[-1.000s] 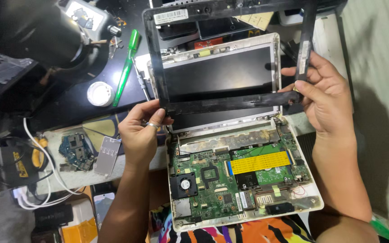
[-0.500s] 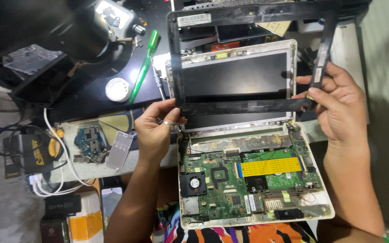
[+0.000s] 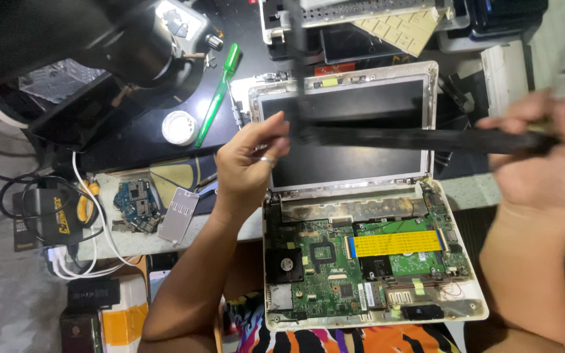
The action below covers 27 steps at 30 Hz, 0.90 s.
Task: The person assembles a laptop by securing the screen bezel with a screwdriver, attaching the screen cover, and closing the device. The person uses a screwdriver to fasten screws around the screen bezel, then aligns and snaps the black screen cover into place before closing the laptop.
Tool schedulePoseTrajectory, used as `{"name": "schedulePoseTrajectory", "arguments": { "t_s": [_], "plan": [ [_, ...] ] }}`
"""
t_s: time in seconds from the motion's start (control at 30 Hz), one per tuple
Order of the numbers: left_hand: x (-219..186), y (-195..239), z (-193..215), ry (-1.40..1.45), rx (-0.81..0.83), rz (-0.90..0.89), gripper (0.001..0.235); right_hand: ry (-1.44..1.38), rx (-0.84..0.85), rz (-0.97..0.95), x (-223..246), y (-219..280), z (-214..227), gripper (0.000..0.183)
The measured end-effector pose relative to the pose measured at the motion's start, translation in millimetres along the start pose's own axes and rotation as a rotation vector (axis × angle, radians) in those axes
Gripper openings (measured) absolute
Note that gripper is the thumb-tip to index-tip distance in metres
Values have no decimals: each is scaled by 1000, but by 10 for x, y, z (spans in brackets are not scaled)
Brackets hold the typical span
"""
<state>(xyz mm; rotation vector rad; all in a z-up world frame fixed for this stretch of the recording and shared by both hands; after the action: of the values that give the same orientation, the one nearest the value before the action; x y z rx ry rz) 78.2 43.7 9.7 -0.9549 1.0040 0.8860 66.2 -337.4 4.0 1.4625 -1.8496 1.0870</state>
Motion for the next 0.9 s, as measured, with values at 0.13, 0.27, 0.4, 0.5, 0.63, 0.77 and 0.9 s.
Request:
{"name": "schedulePoseTrajectory", "arguments": {
  "t_s": [0.13,0.27,0.4,0.5,0.63,0.77,0.9],
  "plan": [
    [-460,-112,-133,-192,50,-199,37,320,90,161,470,-12,-482,36],
    [-841,-59,-326,-272,135,-394,30,851,344,379,813,216,-1203,39],
    [-806,-2,-452,116,273,-340,28,1249,683,522,652,442,-1795,42],
    [-507,-15,-562,598,329,-158,33,1386,844,450,147,448,-1989,44],
    [-153,-60,-524,725,210,-24,29,1433,965,339,-314,433,-2049,41],
    [91,-144,-283,687,121,55,25,1399,995,450,-314,415,-1939,26],
    [199,-201,33,532,46,64,21,1437,572,402,-17,51,-1326,15]
  ]
}}
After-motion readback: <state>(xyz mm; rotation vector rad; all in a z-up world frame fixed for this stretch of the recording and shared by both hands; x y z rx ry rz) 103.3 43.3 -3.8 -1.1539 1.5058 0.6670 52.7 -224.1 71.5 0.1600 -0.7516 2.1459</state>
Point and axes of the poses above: each hand's wrist, its own y-axis away from the middle knuckle, its own z-axis out of the back of the hand, x = y × z, the point moved 8 cm from there along -y, towards the middle knuckle, and after that the axes turned 14 degrees about x, right-handed, at the moved point
